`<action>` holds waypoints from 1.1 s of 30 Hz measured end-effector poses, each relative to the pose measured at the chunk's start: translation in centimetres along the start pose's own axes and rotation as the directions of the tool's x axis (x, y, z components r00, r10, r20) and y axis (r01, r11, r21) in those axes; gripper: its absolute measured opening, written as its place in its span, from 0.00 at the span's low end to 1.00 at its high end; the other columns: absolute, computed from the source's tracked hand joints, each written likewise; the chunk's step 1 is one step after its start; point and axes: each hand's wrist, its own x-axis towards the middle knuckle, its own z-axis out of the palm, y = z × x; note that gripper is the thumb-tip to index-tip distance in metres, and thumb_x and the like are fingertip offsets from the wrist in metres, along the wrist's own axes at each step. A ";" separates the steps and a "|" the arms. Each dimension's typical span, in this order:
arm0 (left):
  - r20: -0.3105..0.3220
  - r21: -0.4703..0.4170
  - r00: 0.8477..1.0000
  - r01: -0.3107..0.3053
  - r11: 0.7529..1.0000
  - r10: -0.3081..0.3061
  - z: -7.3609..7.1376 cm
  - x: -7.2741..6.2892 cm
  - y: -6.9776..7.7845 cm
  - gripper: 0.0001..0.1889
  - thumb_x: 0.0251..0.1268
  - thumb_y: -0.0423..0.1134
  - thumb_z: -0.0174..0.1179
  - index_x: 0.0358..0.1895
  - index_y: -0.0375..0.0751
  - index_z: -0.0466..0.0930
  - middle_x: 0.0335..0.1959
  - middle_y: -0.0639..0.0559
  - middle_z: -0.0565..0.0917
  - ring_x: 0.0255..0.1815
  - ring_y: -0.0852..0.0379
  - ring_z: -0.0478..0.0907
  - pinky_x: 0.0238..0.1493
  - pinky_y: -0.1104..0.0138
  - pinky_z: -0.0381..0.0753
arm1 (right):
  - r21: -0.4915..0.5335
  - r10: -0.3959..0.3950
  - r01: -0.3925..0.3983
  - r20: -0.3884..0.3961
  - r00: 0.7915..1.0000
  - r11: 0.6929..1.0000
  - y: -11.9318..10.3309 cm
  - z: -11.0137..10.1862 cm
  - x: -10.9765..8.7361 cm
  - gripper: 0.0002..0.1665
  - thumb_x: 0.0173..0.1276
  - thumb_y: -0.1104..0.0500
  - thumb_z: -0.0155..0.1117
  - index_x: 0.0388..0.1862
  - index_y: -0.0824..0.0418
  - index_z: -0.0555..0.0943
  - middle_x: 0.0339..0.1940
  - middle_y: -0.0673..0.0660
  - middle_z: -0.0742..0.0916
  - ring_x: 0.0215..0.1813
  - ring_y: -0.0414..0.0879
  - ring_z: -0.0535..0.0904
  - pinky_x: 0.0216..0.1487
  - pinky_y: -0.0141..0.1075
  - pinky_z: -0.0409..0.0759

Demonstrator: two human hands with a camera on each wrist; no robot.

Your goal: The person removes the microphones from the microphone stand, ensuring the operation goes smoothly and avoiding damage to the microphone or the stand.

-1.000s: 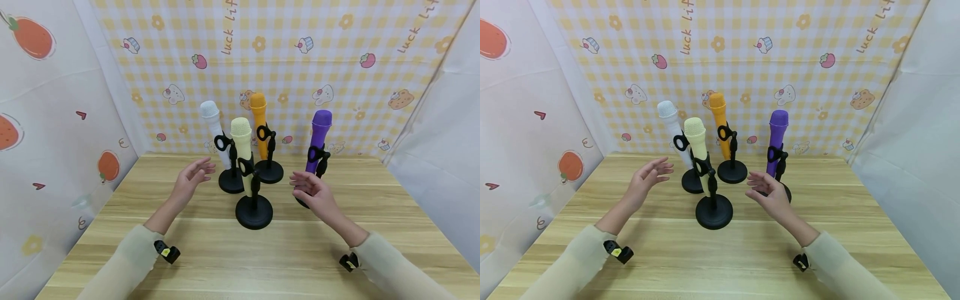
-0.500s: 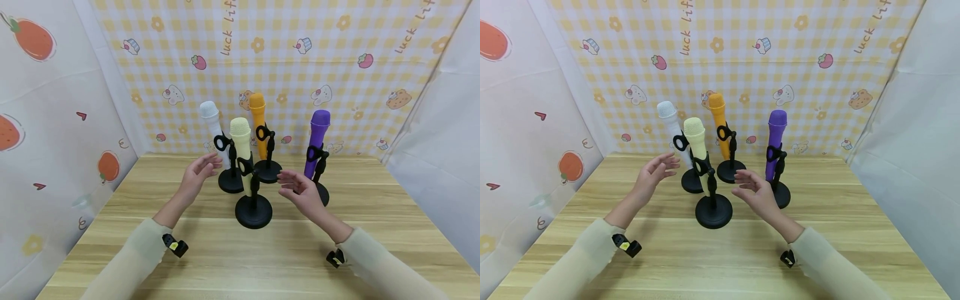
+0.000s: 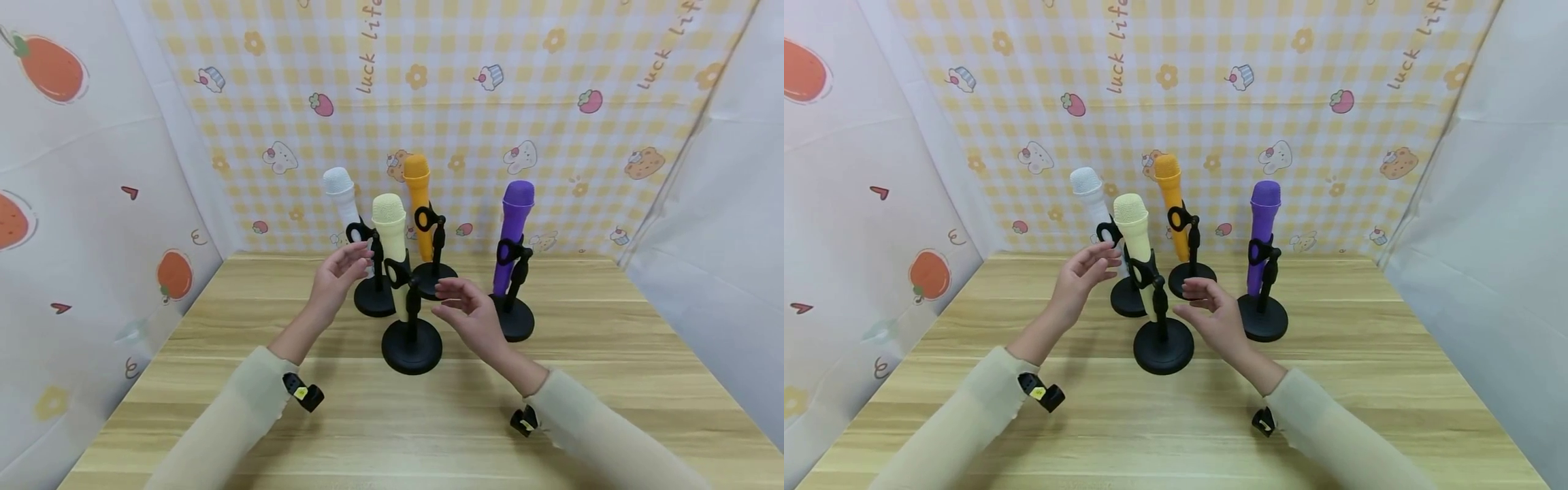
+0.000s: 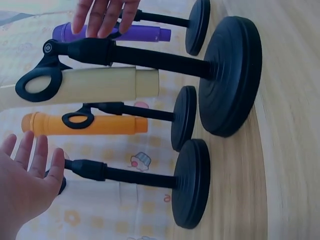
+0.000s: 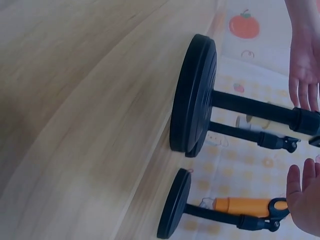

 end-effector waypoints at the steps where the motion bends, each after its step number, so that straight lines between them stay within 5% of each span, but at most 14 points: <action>1: -0.007 -0.002 1.000 0.005 1.000 -0.005 0.2 0.1 0.0 0.20 0.70 0.30 0.56 0.62 0.27 0.70 0.55 0.29 0.76 0.53 0.46 0.77 0.51 0.65 0.79 | -0.003 0.004 -0.004 -0.006 1.000 1.000 -0.5 0.3 0.0 0.22 0.61 0.76 0.66 0.55 0.74 0.75 0.51 0.67 0.82 0.51 0.66 0.77 0.53 0.52 0.78; 5: -0.021 0.012 0.999 0.026 1.000 -0.025 0.8 0.4 -0.1 0.23 0.68 0.33 0.60 0.63 0.28 0.70 0.57 0.30 0.75 0.55 0.52 0.76 0.51 0.68 0.78 | -0.016 0.021 -0.022 -0.032 0.999 1.000 -2.6 1.3 0.2 0.21 0.61 0.76 0.66 0.53 0.79 0.74 0.49 0.70 0.81 0.50 0.72 0.76 0.52 0.57 0.76; 25: -0.096 -0.021 0.995 0.027 0.999 -0.029 3.0 2.2 0.5 0.22 0.63 0.29 0.64 0.60 0.32 0.72 0.50 0.44 0.78 0.49 0.54 0.77 0.53 0.66 0.77 | 0.013 0.050 -0.048 -0.119 0.992 0.999 -2.7 4.2 0.4 0.21 0.60 0.73 0.69 0.50 0.78 0.74 0.48 0.70 0.80 0.50 0.63 0.78 0.53 0.61 0.74; 33: -0.072 -0.075 0.997 0.033 0.997 -0.039 3.3 2.7 0.6 0.21 0.62 0.26 0.63 0.58 0.30 0.71 0.47 0.45 0.79 0.45 0.56 0.77 0.50 0.68 0.78 | -0.019 0.043 -0.045 -0.116 0.992 0.999 -2.7 4.9 0.4 0.21 0.59 0.72 0.70 0.50 0.75 0.74 0.48 0.70 0.80 0.48 0.65 0.78 0.52 0.61 0.75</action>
